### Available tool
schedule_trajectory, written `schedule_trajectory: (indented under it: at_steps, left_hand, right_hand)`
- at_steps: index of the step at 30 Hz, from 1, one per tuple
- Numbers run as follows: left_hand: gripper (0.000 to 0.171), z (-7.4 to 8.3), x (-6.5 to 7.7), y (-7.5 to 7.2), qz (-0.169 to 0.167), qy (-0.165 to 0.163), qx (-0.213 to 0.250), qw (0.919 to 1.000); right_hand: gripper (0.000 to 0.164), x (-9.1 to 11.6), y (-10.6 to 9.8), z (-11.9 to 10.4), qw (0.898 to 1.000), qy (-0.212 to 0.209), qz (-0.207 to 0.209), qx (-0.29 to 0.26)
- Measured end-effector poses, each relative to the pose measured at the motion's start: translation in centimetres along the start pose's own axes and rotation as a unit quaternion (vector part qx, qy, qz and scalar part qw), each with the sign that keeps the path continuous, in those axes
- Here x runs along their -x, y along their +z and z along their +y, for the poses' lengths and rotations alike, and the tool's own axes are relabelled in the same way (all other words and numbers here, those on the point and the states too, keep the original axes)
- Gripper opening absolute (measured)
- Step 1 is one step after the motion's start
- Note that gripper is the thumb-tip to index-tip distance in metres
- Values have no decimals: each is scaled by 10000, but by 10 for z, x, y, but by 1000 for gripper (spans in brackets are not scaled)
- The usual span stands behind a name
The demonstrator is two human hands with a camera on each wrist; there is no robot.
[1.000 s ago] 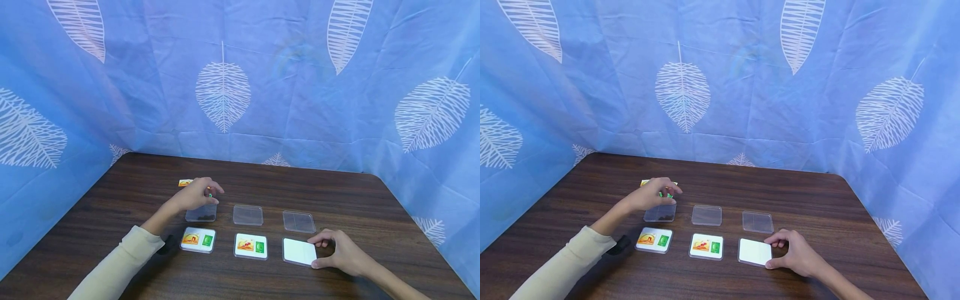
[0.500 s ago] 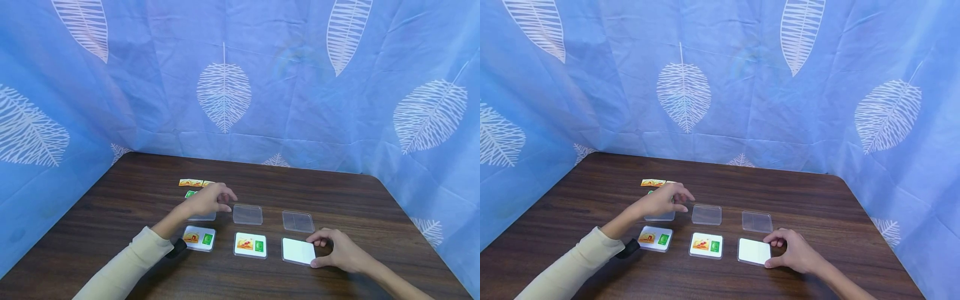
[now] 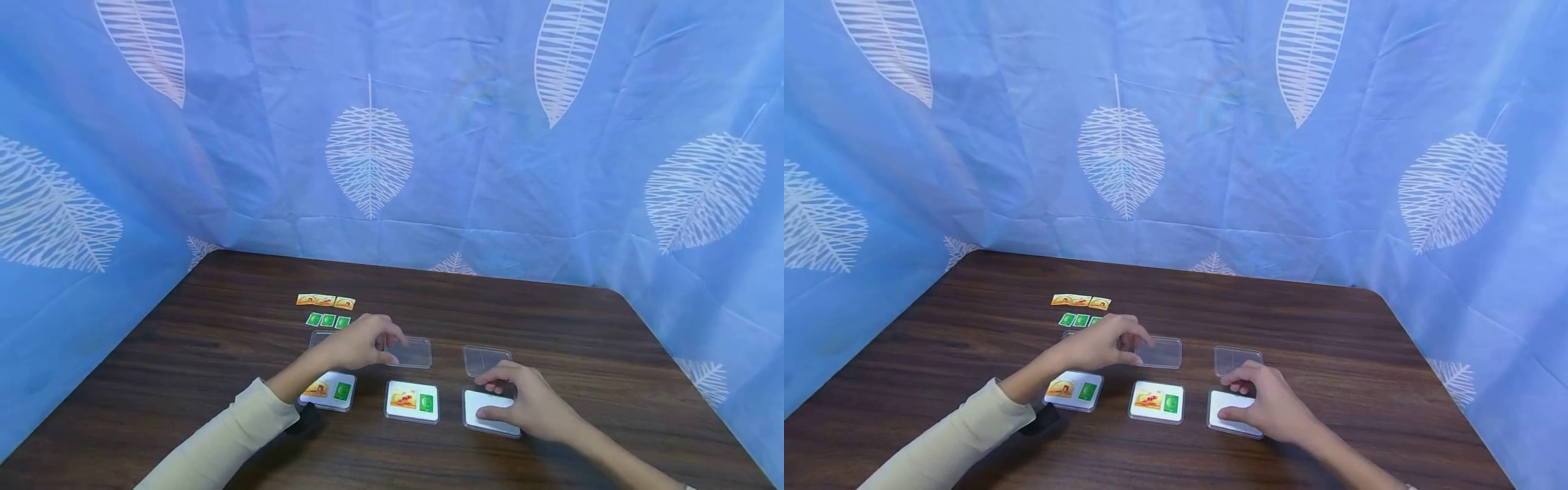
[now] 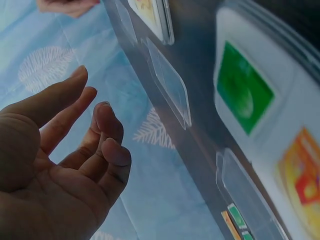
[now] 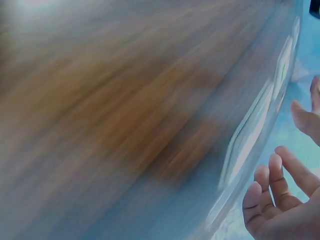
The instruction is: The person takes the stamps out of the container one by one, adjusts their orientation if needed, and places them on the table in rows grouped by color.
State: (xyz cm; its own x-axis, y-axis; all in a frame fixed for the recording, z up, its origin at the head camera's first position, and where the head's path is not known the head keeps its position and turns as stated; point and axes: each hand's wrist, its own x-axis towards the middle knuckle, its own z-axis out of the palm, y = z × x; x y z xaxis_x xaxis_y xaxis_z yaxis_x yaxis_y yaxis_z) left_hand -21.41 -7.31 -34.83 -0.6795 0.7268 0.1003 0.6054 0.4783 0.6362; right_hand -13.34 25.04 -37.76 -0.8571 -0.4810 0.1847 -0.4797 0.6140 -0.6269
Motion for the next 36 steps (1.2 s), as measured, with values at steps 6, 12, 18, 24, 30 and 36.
schedule_trajectory:
  at_steps: [6, 12, 18, 24, 30, 36]
  left_hand:
    - [29, 4, -5, 8, -87, 43, 73, 9999]
    - [28, 4, -7, 14, -135, 176, -21, 9998]
    - [28, 5, -7, 16, -242, 175, -29, 9996]
    - [27, 6, -9, 16, -255, 158, 20, 9995]
    - [25, 6, -9, 17, -284, 158, 88, 9994]
    - [24, 6, -11, 18, -364, 195, 124, 9991]
  right_hand:
    - [44, -17, 15, -13, 9998, -94, -120, 84]
    - [49, -31, 27, -21, 9985, -121, -285, 440]
    - [51, -40, 32, -24, 9978, -134, -381, 533]
    - [51, -44, 36, -25, 9974, -183, -485, 500]
    - [48, -46, 40, -24, 9973, -221, -485, 507]
    - [49, -47, 40, -25, 9971, -247, -533, 486]
